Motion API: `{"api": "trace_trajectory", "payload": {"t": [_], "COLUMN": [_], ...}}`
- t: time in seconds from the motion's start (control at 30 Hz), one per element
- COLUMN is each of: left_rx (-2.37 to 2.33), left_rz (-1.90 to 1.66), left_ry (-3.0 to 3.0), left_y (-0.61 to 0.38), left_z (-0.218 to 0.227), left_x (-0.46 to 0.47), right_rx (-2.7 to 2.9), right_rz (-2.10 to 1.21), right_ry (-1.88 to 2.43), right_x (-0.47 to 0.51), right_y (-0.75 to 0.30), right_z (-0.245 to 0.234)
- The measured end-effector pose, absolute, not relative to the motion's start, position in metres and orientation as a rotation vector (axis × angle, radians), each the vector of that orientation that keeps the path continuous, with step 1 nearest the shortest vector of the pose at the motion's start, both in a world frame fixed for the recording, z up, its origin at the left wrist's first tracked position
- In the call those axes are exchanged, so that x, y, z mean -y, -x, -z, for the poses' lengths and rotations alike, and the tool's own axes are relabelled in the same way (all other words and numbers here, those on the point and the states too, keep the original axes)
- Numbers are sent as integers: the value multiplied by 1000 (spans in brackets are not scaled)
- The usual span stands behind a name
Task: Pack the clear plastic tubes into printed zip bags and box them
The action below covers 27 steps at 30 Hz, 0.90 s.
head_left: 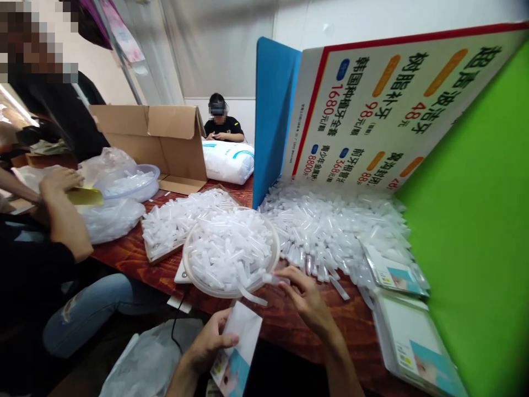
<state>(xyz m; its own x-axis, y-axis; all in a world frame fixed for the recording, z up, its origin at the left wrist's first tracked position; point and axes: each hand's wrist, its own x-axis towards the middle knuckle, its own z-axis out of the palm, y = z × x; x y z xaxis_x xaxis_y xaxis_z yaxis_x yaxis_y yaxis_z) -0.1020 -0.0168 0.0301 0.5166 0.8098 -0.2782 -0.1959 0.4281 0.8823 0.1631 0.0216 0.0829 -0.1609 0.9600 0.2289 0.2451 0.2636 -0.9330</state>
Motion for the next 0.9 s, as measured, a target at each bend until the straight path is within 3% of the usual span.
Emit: {"api": "trace_trajectory", "payload": {"t": [0.17,0.4,0.63,0.9], "left_rx": [-702,-713,-851,-956], "left_rz": [-508,-328,-404,-464], "left_ry": [-988,-975,-890,-1141], "left_y": [75,47,26,10], "left_z": [-36,-44,-31,-18], "left_x": [0,-3,7,0], "right_rx": [1498,938,994,895], "right_rz": [-1249,-1473,-1365,-1498], "right_ry": [1051,1094,1170,976], "right_x": [22,38,41,63], "right_y": [-185,-195,-174,-184], "right_z": [-64,-34,-9,-14]}}
